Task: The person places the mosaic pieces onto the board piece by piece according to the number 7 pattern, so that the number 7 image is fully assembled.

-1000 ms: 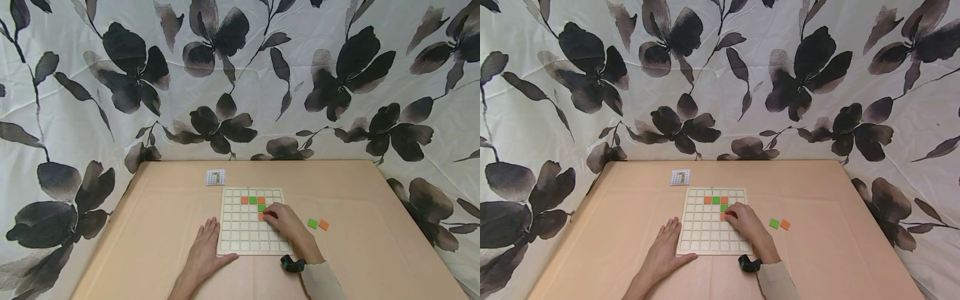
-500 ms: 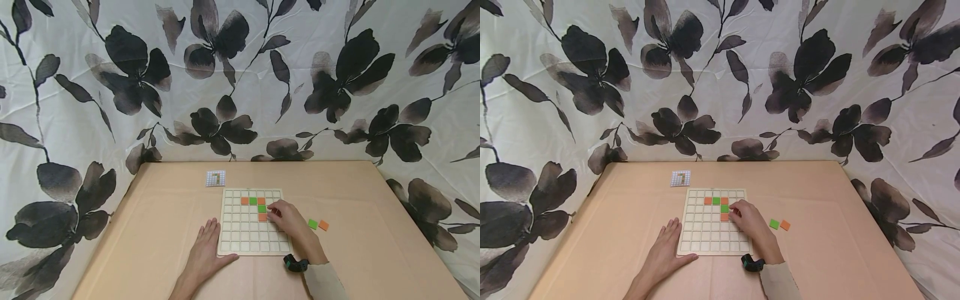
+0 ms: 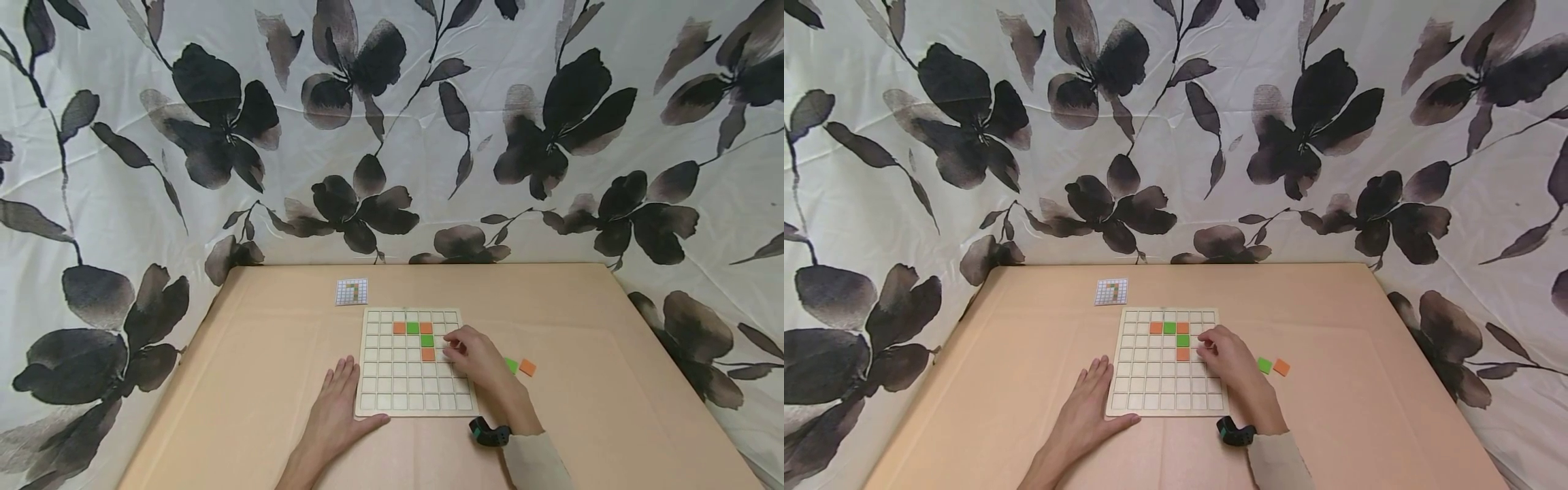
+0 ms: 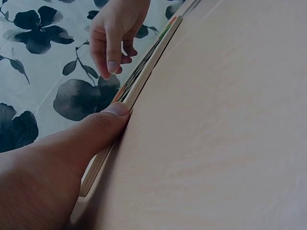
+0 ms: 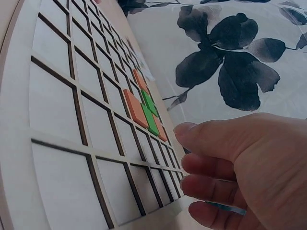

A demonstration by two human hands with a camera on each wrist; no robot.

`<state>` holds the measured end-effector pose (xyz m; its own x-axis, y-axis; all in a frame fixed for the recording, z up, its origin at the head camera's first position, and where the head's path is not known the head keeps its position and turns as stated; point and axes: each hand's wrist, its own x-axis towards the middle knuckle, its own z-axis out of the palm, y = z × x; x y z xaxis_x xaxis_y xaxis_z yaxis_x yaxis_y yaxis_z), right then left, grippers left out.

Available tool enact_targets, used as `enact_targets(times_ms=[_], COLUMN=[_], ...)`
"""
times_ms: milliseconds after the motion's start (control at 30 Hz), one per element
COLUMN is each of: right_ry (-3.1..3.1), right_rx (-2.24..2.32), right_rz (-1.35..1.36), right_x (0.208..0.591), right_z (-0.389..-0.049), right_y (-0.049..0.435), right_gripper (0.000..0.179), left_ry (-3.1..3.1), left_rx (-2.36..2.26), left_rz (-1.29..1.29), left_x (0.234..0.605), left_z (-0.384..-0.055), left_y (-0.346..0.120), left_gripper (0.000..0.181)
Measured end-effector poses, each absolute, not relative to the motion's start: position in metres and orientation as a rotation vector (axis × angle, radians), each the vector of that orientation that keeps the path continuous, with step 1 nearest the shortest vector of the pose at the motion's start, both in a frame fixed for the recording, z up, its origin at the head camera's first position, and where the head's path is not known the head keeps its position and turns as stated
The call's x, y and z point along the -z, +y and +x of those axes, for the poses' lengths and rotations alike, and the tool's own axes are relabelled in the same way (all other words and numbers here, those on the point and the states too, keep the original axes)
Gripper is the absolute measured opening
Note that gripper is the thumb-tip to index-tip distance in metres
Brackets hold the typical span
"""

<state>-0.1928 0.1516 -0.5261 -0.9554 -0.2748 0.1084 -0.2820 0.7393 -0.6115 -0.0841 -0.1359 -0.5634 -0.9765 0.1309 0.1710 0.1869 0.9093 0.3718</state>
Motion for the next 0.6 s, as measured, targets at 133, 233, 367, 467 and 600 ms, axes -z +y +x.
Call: enact_targets(times_ms=[133,233,367,467,600], right_ry=[-2.914,-2.912,-2.916,-2.916,-2.896], right_rx=[-1.025,-1.027,-1.032,-1.029,-1.018], right_rz=[0.472,0.476,0.449,0.434,0.453], right_x=[0.526,0.526,0.526,0.525,0.525], right_z=[-0.191,-0.190,-0.188,-0.187,-0.185], right_y=[0.157,0.161,0.165,0.169,0.175], right_gripper=[0.024,0.025,0.027,0.027,0.027], left_ry=[-2.941,-2.946,-2.943,-2.941,-2.937], left_rx=[0.600,0.604,0.605,0.602,0.601], left_rz=[-0.239,-0.236,-0.238,-0.243,-0.247], left_x=[0.563,0.562,0.562,0.563,0.563], left_z=[-0.083,-0.083,-0.083,-0.083,-0.082], left_y=[-0.136,-0.137,-0.137,-0.138,-0.138], left_gripper=[0.114,0.115,0.115,0.114,0.114])
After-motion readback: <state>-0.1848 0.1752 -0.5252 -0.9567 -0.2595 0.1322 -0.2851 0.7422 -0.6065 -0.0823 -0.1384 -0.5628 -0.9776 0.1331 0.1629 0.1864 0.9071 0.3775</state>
